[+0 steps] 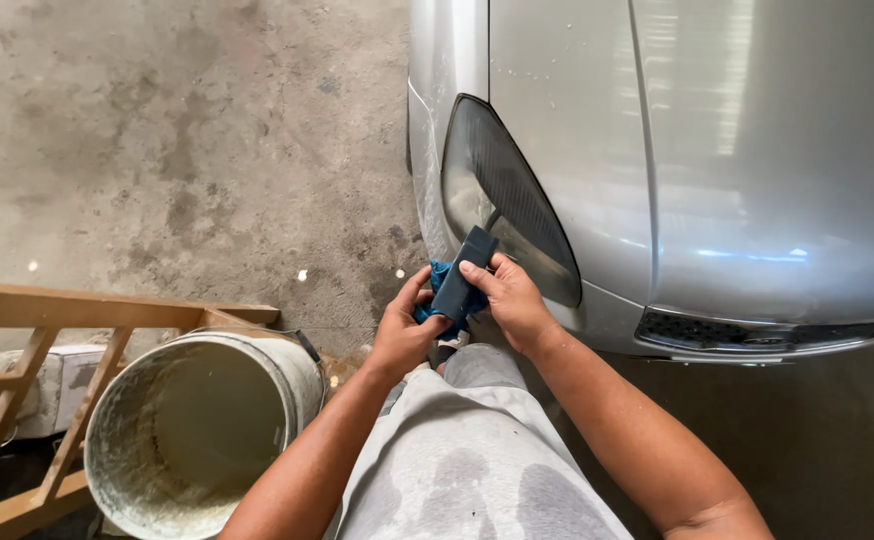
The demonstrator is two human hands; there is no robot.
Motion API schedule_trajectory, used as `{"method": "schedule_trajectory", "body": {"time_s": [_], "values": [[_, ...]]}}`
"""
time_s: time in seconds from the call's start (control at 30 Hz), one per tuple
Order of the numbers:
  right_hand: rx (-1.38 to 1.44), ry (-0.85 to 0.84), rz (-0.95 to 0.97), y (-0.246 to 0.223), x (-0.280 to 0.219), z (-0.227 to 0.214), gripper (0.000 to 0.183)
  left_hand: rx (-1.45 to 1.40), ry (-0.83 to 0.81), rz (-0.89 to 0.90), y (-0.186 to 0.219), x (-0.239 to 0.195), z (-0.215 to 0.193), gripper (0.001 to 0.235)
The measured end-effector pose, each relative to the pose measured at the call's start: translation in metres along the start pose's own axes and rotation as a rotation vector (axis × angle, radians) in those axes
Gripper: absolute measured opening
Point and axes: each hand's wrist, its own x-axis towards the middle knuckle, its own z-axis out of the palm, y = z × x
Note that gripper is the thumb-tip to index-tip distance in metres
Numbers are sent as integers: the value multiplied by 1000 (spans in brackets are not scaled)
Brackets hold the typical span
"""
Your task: Clean and restore a car headlight using a cloth and sanding block.
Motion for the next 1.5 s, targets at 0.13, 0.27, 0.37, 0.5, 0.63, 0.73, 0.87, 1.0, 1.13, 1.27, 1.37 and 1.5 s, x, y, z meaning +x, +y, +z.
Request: {"method": "schedule_trajectory", "body": {"time_s": [0.13,0.27,0.37,0.5,0.63,0.73,0.87,1.0,1.13,1.27,1.37,1.5], "values": [[-140,8,67,-22,20,-14,20,-2,-64,-38,26,19,-2,67],[-252,-3,150,-40,47,-33,21,-11,-66,-52,23,53,-12,49],[-253,58,178,-61,70,-49,21,18,-26,-52,22,85,-18,45],[-244,135,156,-76,90,-70,21,22,-31,-31,52,124,-11,44],[-195,233,89,-89,100,-84,21,267,-6,63,50,182,-20,40],[-139,337,65,-78,96,-97,22,588,33,147,79,216,-13,40],[-54,504,49,-64,98,-104,24,1040,-157,465,100,264,-5,53],[14,708,-5,-52,108,-83,23,1344,-721,880,82,327,-14,60],[183,905,-1,-30,117,-43,20,1457,-1110,885,94,352,-13,63],[223,1088,-55,0,123,-5,20,1528,-1436,1180,101,374,-1,68],[203,1234,-70,24,112,14,20,1503,-1582,1368,93,382,10,71],[323,1360,-55,52,91,32,21,1377,-1731,1495,72,386,19,65]]}}
